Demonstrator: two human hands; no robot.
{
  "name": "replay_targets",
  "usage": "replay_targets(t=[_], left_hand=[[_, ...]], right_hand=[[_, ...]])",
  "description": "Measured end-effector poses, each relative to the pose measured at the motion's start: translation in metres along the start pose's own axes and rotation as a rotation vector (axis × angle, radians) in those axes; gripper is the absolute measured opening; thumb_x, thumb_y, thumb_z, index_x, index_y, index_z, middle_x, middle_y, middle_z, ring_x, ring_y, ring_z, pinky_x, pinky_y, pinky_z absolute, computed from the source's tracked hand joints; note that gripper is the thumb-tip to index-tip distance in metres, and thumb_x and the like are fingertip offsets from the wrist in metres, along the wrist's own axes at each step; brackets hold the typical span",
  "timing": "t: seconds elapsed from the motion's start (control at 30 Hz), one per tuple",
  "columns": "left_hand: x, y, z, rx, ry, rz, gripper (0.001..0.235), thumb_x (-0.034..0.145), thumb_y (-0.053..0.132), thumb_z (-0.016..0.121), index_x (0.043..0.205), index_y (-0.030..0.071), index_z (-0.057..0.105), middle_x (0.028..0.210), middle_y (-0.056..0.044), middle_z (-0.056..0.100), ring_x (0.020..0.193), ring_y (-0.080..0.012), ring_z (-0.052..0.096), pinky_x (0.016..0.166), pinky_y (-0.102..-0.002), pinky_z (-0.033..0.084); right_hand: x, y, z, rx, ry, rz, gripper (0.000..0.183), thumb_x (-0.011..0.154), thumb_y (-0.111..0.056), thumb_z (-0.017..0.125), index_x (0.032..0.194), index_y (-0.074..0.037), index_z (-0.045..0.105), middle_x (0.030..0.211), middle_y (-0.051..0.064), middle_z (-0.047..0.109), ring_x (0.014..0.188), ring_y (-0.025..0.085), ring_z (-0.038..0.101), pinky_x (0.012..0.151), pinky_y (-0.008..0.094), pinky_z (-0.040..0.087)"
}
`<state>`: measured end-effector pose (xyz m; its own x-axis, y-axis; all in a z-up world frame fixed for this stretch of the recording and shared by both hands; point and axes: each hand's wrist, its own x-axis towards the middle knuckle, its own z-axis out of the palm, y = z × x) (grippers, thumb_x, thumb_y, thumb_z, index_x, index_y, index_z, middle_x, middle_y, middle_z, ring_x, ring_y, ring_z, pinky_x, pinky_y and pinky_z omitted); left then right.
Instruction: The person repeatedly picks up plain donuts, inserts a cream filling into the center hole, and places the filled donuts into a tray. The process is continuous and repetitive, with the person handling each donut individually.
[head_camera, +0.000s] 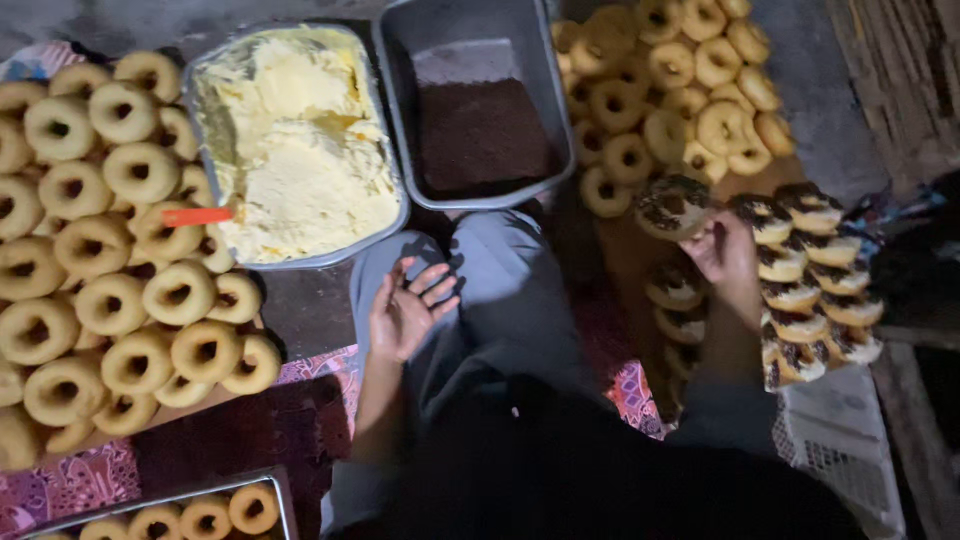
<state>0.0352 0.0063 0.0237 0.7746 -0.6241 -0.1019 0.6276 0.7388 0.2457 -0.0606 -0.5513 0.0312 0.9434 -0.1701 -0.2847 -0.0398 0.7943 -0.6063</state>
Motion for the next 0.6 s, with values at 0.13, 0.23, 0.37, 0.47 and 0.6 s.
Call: replay_targets(t=[0.13, 0.23, 0.37, 0.47, 0.6], left_hand=[[-0.002, 0.001, 0.002, -0.007, -0.022, -0.004, 0.043, 0.110, 0.046, 0.047, 0.143, 0.019, 0.053, 0.149, -0.025, 0.054, 0.136, -0.0429, 0.054, 0.115, -0.064, 0.041], [-0.003, 0.002, 0.003, 0.017, -0.031, 0.002, 0.044, 0.109, 0.047, 0.047, 0.144, 0.019, 0.053, 0.149, -0.026, 0.054, 0.137, -0.0429, 0.054, 0.115, -0.063, 0.040], [-0.003, 0.001, 0.004, 0.039, -0.005, 0.008, 0.044, 0.110, 0.047, 0.048, 0.143, 0.019, 0.053, 0.149, -0.026, 0.054, 0.136, -0.0434, 0.054, 0.115, -0.064, 0.040], [-0.004, 0.001, 0.005, 0.056, 0.019, 0.003, 0.044, 0.109, 0.047, 0.049, 0.143, 0.019, 0.053, 0.149, -0.026, 0.054, 0.136, -0.0434, 0.054, 0.115, -0.064, 0.040], [-0.005, 0.003, 0.007, 0.074, 0.018, 0.007, 0.045, 0.109, 0.047, 0.049, 0.143, 0.019, 0.053, 0.149, -0.027, 0.054, 0.136, -0.0434, 0.054, 0.115, -0.064, 0.040]], right_hand=[[-0.039, -0.005, -0.022, -0.372, 0.486, -0.138, 0.028, 0.088, -0.008, 0.052, 0.111, -0.017, 0.064, 0.105, 0.009, 0.073, 0.089, 0.021, 0.077, 0.076, 0.044, 0.066], [-0.042, 0.016, -0.039, -1.067, 0.451, -0.276, 0.029, 0.086, -0.007, 0.065, 0.115, -0.011, 0.064, 0.110, 0.013, 0.070, 0.090, 0.022, 0.073, 0.075, 0.042, 0.065], [-0.017, 0.048, -0.065, -0.791, 0.578, -0.197, 0.030, 0.092, -0.009, 0.072, 0.121, -0.008, 0.065, 0.108, 0.010, 0.069, 0.092, 0.020, 0.068, 0.075, 0.039, 0.063], [-0.024, 0.051, -0.082, -1.172, 0.654, -0.238, 0.027, 0.087, -0.011, 0.076, 0.113, -0.007, 0.070, 0.106, 0.011, 0.072, 0.093, 0.024, 0.071, 0.077, 0.039, 0.062], [-0.055, 0.029, -0.090, -1.748, 0.784, -0.327, 0.026, 0.084, -0.014, 0.079, 0.109, -0.006, 0.077, 0.102, 0.018, 0.076, 0.090, 0.032, 0.072, 0.083, 0.041, 0.055]])
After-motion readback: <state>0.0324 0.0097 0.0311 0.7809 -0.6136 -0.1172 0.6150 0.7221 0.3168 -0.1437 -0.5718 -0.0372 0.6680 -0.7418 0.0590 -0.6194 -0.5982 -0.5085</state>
